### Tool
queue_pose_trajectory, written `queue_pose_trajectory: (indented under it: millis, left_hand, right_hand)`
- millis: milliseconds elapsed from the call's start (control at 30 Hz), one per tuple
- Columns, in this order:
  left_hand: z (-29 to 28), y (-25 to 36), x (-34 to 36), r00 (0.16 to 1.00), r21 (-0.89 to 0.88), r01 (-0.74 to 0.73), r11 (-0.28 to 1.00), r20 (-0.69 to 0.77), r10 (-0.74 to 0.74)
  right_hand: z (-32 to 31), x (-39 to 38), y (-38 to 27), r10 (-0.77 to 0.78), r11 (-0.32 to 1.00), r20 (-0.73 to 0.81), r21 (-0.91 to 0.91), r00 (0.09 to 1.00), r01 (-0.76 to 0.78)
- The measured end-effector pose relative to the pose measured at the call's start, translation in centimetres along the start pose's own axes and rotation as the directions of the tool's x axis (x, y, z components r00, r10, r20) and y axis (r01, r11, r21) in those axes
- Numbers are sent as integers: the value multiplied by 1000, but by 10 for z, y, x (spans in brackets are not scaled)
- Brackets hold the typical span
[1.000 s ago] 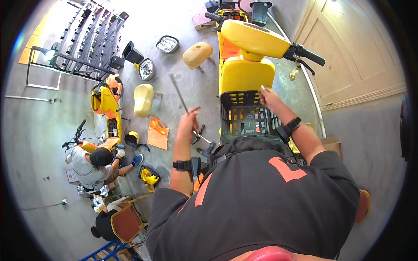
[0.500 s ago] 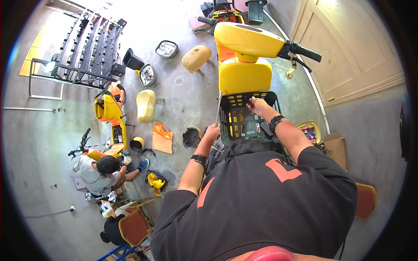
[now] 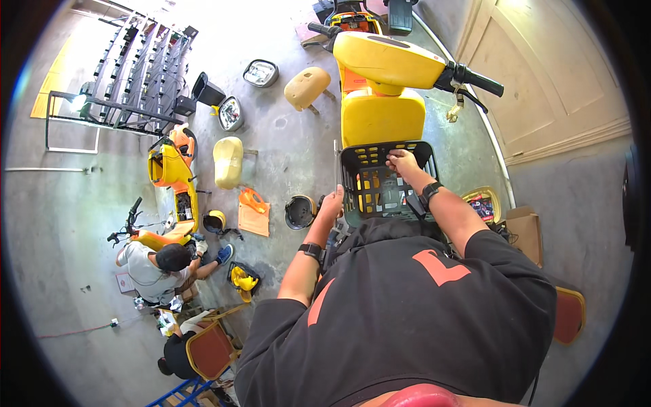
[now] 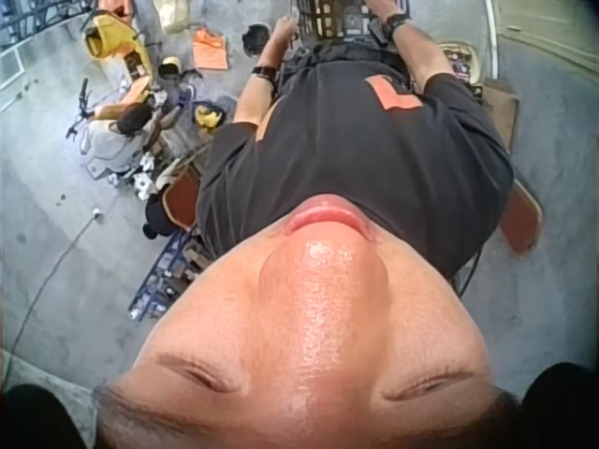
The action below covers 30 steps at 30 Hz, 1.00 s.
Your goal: Repairing a yellow electric scooter by installing a front basket and securing reflectors using a drill and screwdriver.
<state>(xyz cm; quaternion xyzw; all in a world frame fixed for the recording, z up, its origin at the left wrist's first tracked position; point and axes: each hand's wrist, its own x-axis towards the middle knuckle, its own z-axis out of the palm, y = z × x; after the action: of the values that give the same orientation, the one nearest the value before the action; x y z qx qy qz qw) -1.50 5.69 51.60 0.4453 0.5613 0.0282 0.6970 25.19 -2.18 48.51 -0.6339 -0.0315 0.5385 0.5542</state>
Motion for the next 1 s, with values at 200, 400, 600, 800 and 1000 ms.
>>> queue_pose_trajectory:
  millis: [200, 400, 600, 800, 1000]
  left_hand:
    - [8, 9, -7, 980, 444, -180, 878, 2, 199]
    - [11, 17, -9, 993, 413, -115, 903, 9, 122]
    - [11, 16, -9, 993, 367, -117, 923, 12, 121]
    - [11, 15, -4, 993, 434, -97, 896, -12, 113]
    - [10, 6, 5, 990, 390, -130, 912, 5, 139]
  right_hand:
    - [0, 0, 10, -278, 928, -39, -269, 960, 258]
    - [-3, 9, 14, -507, 804, -72, -399, 859, 441]
    - [-1, 15, 11, -455, 848, -178, -385, 873, 364]
    - [2, 15, 5, -426, 858, -189, -395, 885, 329]
    - [6, 19, 8, -341, 919, -330, -313, 880, 238]
